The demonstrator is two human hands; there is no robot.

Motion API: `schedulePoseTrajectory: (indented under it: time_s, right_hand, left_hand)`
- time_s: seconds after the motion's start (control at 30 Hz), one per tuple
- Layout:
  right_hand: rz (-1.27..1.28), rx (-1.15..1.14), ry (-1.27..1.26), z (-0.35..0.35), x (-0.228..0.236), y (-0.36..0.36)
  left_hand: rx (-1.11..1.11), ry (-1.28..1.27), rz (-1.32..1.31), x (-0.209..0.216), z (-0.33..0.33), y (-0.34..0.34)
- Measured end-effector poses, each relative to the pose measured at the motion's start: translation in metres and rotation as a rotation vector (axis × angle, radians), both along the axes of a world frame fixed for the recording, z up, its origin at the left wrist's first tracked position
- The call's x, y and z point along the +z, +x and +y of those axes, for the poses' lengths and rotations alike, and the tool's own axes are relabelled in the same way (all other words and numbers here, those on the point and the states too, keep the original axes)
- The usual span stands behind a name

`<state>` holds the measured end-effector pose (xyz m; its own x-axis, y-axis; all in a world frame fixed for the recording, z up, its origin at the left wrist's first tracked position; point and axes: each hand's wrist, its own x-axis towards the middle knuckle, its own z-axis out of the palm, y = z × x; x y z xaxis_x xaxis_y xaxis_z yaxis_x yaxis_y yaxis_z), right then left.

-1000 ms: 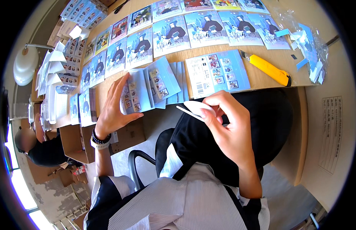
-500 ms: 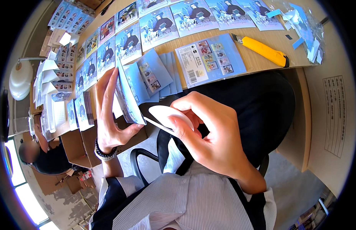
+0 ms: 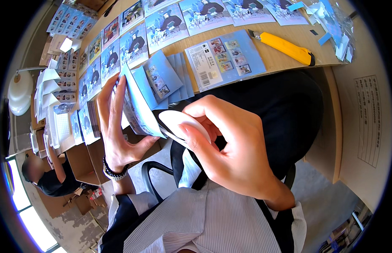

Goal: The person assembles small booklets by folding printed sheets in half and securing the spine with a white handheld stapler. They handle the sheets one by one, folding them and stapling the edges before placing the finished items into a growing stack on the table.

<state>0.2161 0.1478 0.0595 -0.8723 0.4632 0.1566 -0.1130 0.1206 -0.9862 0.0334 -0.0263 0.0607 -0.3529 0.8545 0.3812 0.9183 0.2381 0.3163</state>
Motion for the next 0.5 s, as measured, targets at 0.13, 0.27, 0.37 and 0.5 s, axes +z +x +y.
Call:
schedulePoseTrajectory:
  time_s: [0.13, 0.27, 0.37, 0.5]
  right_hand:
    - [0.001, -0.054, -0.035, -0.006, -0.002, -0.004]
    - [0.035, -0.107, -0.077, -0.011, -0.003, -0.007]
    - [0.07, -0.149, -0.109, -0.016, -0.005, -0.008]
    - [0.111, -0.181, -0.146, -0.019, -0.01, -0.009]
  left_hand:
    - [0.001, 0.009, 0.045, 0.001, 0.004, 0.011]
    - [0.013, 0.038, 0.031, 0.008, 0.008, 0.019]
    - [0.027, 0.031, 0.022, 0.009, 0.009, 0.024]
    - [0.032, 0.037, 0.025, -0.002, 0.007, 0.028]
